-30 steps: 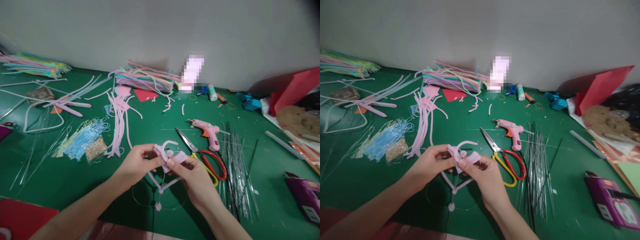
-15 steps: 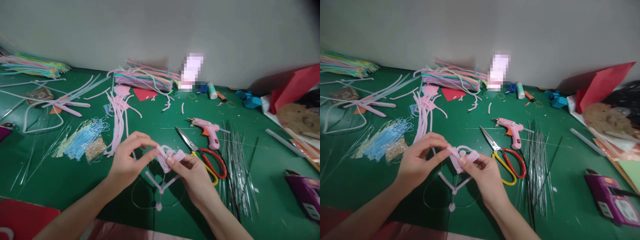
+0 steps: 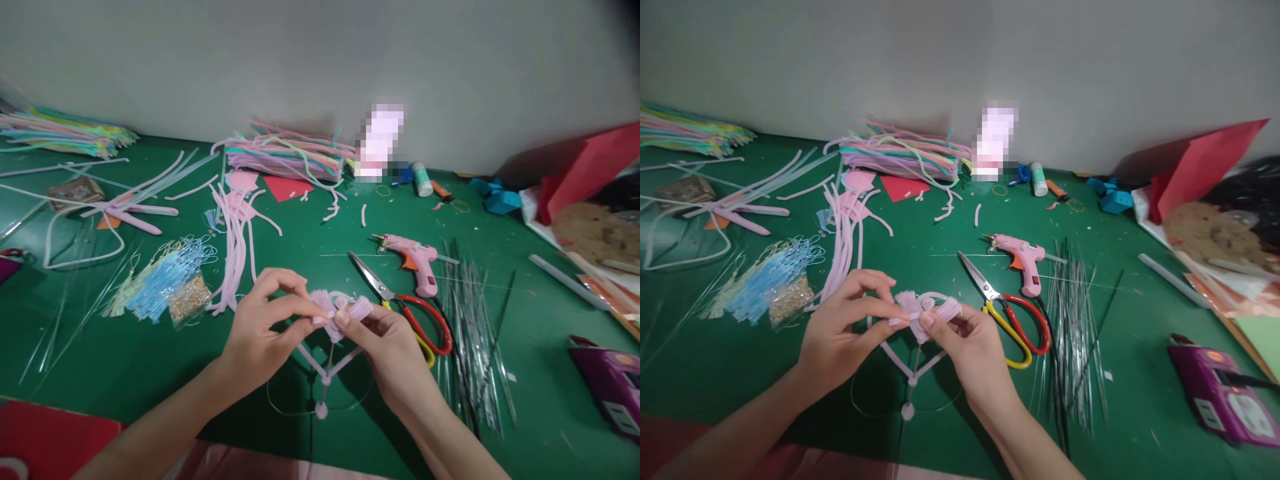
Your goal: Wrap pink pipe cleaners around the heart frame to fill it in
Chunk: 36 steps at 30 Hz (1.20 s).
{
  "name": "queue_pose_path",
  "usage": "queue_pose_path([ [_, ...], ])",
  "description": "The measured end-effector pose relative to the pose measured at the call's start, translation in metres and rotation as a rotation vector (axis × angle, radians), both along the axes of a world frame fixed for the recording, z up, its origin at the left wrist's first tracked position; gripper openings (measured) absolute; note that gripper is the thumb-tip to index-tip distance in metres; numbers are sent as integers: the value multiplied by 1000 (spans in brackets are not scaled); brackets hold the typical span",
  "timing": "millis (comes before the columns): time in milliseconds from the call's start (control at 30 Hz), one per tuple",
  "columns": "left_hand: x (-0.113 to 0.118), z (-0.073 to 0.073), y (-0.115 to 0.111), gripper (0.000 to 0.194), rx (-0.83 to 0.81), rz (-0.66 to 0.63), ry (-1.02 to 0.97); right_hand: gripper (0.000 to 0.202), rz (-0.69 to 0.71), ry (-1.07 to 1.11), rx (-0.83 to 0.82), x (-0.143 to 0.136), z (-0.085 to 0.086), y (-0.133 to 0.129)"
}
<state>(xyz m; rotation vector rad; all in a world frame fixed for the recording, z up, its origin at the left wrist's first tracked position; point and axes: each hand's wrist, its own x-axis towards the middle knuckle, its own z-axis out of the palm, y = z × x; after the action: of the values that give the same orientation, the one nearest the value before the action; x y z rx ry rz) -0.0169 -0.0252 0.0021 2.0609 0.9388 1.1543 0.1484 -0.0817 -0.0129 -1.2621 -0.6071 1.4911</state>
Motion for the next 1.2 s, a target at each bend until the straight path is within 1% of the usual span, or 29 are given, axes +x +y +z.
queue_pose_path([
  [100,-1,1,1,11,-39,38,-9,24,29,18,-44,2,1,0],
  [233,-2,3,2,10,-98,31,-26,31,42,-1,-73,2,3,0],
  [367,-2,2,1,9,-102,34,-17,24,25,-28,-32,0,4,1],
  [467,-1,1,1,9,-63,27,17,21,2,-89,10,-2,4,2],
  [533,-1,1,0,11,40,17,51,20,-23,-135,36,-3,4,2],
  [633,-3,2,-3,18,321,-12,128,20,-48,-164,63,-3,4,1],
  [700,-4,4,-7,19,461,-27,180,20,-48,-166,74,-3,4,0],
  [800,-6,5,-13,16,555,-34,206,20,-28,-178,87,-3,3,-2],
  [933,-6,6,-20,15,667,-159,256,19,19,-177,93,-2,3,-4],
  [1000,-4,8,-22,15,636,-189,273,20,61,-155,86,-1,3,-3],
  [1100,-1,10,-22,16,418,-126,224,20,117,-94,55,0,5,-3],
  [1133,-1,10,-21,15,371,-98,215,21,119,-74,44,0,5,-2],
  [1200,-2,11,-18,15,367,-58,227,24,97,-49,26,0,4,-2],
])
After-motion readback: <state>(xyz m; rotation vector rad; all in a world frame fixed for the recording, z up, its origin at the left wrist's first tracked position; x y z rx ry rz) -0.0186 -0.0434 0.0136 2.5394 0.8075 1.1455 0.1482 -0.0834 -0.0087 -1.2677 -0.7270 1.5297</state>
